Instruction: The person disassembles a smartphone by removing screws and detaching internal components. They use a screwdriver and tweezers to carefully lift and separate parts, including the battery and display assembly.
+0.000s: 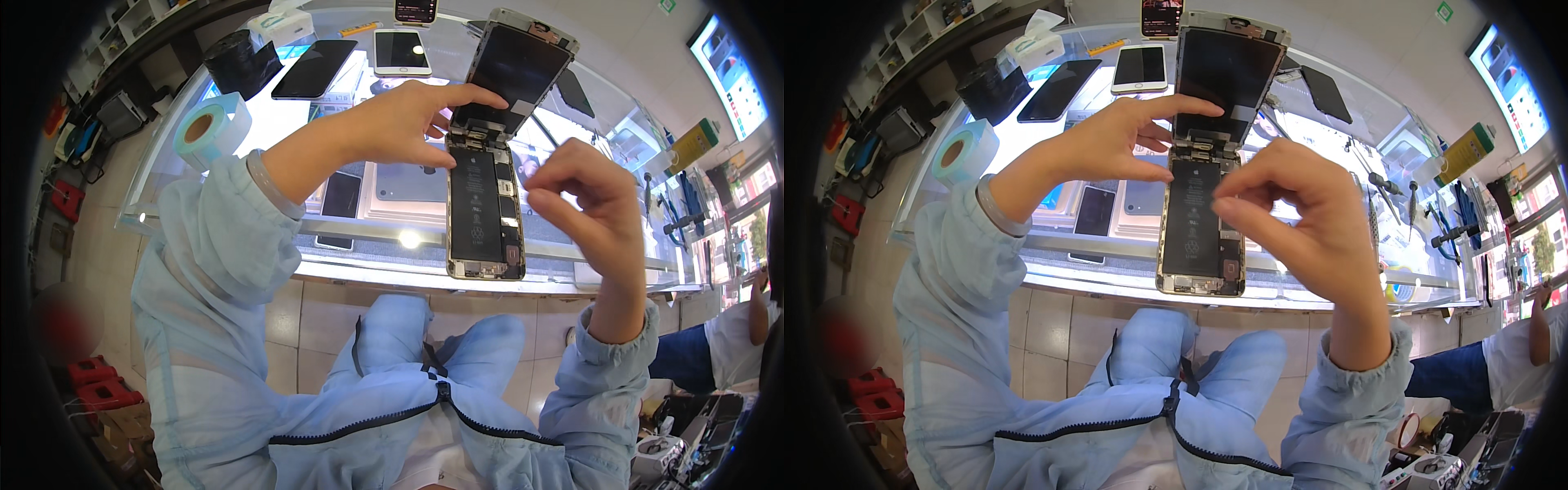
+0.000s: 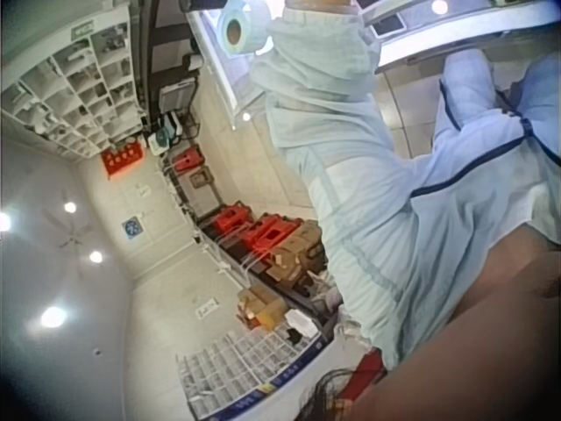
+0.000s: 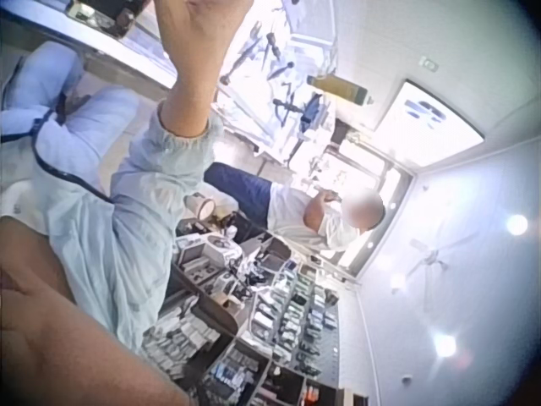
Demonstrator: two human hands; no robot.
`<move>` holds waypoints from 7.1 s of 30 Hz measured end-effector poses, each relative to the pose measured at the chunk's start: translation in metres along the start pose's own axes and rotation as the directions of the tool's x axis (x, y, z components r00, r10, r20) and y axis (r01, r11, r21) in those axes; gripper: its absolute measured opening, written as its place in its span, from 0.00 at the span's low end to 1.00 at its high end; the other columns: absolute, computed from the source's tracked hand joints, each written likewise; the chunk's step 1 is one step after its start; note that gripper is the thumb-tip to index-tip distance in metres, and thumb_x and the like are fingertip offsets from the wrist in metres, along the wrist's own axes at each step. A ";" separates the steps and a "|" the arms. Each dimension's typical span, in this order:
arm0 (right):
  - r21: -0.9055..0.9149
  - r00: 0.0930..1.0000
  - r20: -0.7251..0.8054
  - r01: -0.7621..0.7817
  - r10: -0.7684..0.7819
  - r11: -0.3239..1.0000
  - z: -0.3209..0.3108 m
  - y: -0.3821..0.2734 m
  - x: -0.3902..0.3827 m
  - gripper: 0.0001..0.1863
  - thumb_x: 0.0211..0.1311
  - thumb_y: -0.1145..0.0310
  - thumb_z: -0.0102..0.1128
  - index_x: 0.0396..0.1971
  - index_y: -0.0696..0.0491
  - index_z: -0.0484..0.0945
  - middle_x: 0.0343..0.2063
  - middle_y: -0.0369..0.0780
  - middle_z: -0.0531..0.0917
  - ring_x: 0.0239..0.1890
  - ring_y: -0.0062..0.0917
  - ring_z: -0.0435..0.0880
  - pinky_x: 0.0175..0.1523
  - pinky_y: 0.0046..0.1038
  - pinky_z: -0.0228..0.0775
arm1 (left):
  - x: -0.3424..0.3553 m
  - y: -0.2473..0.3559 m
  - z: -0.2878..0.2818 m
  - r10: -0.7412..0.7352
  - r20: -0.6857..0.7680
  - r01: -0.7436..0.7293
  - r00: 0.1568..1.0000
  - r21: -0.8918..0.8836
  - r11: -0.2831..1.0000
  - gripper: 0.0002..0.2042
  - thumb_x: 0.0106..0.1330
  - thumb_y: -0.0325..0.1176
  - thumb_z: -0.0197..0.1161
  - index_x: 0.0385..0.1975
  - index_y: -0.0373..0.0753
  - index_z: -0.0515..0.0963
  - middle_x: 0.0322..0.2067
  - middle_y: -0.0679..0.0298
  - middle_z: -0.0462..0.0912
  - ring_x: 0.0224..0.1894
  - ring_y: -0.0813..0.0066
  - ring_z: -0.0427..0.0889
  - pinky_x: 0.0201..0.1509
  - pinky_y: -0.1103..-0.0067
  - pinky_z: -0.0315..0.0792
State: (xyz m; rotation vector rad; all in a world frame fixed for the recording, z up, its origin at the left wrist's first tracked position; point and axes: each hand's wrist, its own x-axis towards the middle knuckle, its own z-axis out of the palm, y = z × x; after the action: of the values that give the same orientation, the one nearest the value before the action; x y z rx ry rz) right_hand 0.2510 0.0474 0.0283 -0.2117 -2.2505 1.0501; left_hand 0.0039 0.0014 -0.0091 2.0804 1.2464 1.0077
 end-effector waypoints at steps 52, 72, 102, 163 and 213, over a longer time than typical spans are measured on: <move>-0.617 0.954 0.286 0.253 -0.087 0.745 0.053 0.040 0.025 0.06 0.57 0.74 0.54 0.28 0.62 0.73 0.29 0.48 0.75 0.35 0.41 0.77 0.42 0.36 0.72 | 0.002 -0.004 0.001 0.028 0.015 -0.028 1.000 0.032 0.999 0.36 0.48 0.18 0.58 0.62 0.48 0.65 0.56 0.58 0.72 0.50 0.67 0.78 0.56 0.72 0.73; -0.565 0.962 0.253 0.235 -0.105 0.791 0.048 0.039 0.023 0.06 0.55 0.74 0.58 0.29 0.60 0.73 0.29 0.46 0.75 0.34 0.40 0.78 0.39 0.36 0.73 | 0.001 -0.002 0.001 0.007 0.021 -0.008 1.000 0.035 0.999 0.36 0.49 0.20 0.60 0.63 0.50 0.64 0.56 0.58 0.72 0.49 0.67 0.79 0.56 0.71 0.72; -0.521 0.974 0.211 0.184 -0.084 0.834 0.045 0.038 0.020 0.05 0.54 0.74 0.58 0.29 0.58 0.73 0.29 0.44 0.75 0.33 0.41 0.78 0.38 0.36 0.72 | 0.001 -0.001 0.000 -0.010 0.027 0.010 1.000 0.027 1.000 0.36 0.49 0.20 0.61 0.63 0.50 0.63 0.55 0.58 0.73 0.49 0.67 0.80 0.56 0.72 0.73; 0.141 0.873 -0.236 -0.404 0.427 0.904 -0.129 0.139 0.027 0.08 0.52 0.81 0.57 0.24 0.52 0.68 0.20 0.34 0.72 0.23 0.18 0.70 0.28 0.16 0.61 | 0.001 0.007 -0.001 -0.056 0.021 0.055 0.998 0.073 0.996 0.36 0.50 0.25 0.64 0.64 0.50 0.63 0.62 0.62 0.67 0.56 0.63 0.75 0.59 0.68 0.71; -0.089 0.816 -0.431 -0.462 0.385 0.882 -0.123 0.147 0.027 0.09 0.56 0.78 0.61 0.37 0.62 0.81 0.32 0.44 0.84 0.36 0.23 0.83 0.42 0.19 0.75 | 0.002 0.009 0.001 -0.059 0.021 0.057 0.998 0.063 0.996 0.37 0.50 0.23 0.63 0.64 0.46 0.62 0.61 0.60 0.68 0.55 0.64 0.76 0.60 0.68 0.71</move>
State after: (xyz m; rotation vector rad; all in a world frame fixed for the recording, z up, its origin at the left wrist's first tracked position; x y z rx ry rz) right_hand 0.2876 0.2344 -0.0074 -0.9687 -1.9556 0.8989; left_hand 0.0100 -0.0007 -0.0020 2.0841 1.3348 0.9284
